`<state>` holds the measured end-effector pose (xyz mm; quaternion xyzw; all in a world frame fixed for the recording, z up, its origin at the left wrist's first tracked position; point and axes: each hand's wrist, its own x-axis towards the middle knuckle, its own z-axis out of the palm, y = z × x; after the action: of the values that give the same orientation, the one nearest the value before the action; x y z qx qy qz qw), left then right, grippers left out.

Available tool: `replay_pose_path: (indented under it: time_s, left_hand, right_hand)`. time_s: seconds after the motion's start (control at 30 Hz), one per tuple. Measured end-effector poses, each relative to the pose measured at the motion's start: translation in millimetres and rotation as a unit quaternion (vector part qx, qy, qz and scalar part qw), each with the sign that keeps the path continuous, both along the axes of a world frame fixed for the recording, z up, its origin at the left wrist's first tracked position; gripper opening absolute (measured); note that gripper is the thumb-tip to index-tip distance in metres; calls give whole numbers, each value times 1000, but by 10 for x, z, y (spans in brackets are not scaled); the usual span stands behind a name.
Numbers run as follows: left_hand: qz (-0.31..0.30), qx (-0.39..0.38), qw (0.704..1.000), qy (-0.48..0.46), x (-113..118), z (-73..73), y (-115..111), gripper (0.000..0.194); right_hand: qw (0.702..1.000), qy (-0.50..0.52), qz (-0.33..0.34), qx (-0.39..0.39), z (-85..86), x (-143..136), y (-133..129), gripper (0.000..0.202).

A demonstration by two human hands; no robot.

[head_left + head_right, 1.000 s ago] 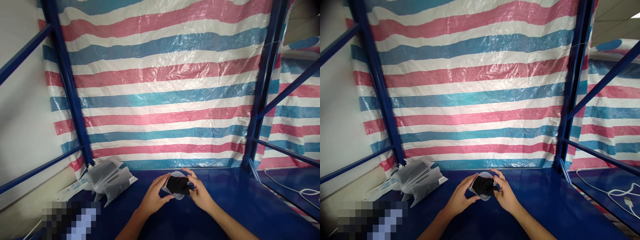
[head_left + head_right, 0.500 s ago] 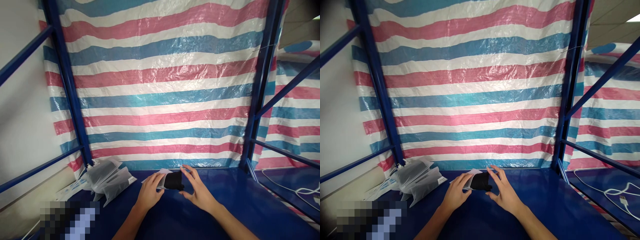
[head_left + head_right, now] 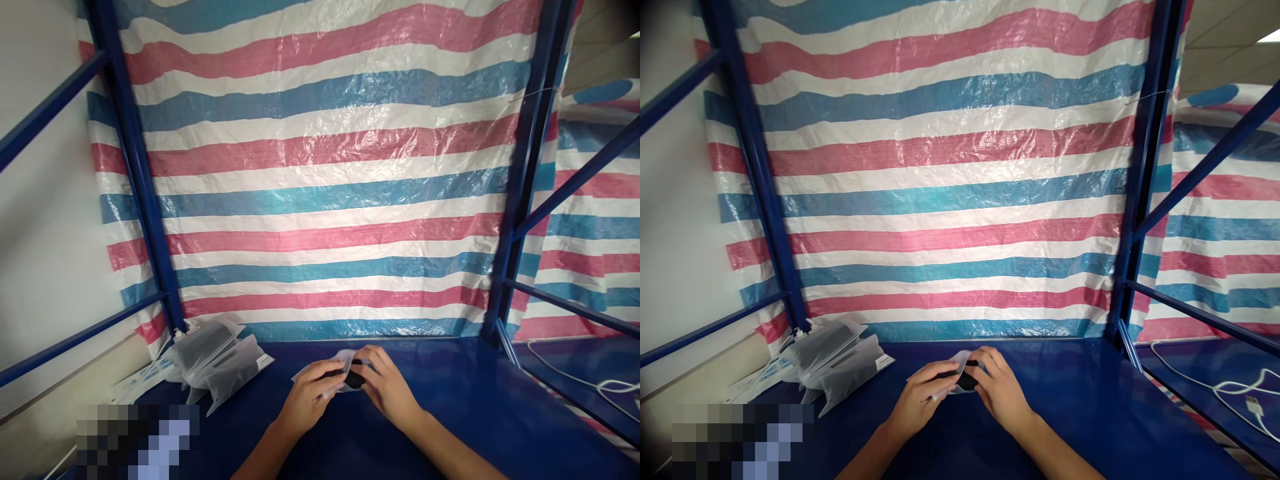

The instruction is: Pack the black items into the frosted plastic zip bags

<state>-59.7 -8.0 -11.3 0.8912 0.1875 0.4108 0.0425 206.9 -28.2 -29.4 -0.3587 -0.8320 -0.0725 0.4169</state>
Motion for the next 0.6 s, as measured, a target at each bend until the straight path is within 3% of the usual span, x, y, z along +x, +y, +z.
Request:
replay_pose_path:
  time_s: [0.07, 0.13, 0.23, 0.33, 0.47, 0.53, 0.6]
  left_hand:
    - [-18, 20, 1000, -16, 47, -17, -11, 42]
    - [-47, 38, 998, -19, 92, -37, -29, 43]
    - [-78, 51, 996, 3, 116, -59, -29, 45]
    - [-26, 50, 998, 41, 84, -21, 19, 41]
    - [71, 4, 997, -6, 133, 227, -83, 33]
    - [67, -58, 993, -72, 241, 436, -353, 28]
    - [28, -159, 980, -114, 351, 643, -780, 27]
  right_hand:
    - [993, -47, -103, 26, -5, -61, 41, 42]
    - [983, -89, -162, 23, -20, -121, 97, 34]
    - [971, -143, -188, -27, -54, -187, 171, 26]
    - [958, -151, -211, -124, -83, -179, 187, 41]
    - [953, -101, -208, -194, -155, -51, 138, 58]
    - [960, -76, -196, -184, -222, 21, 111, 61]
    - [969, -50, -180, -160, -295, 74, 93, 65]
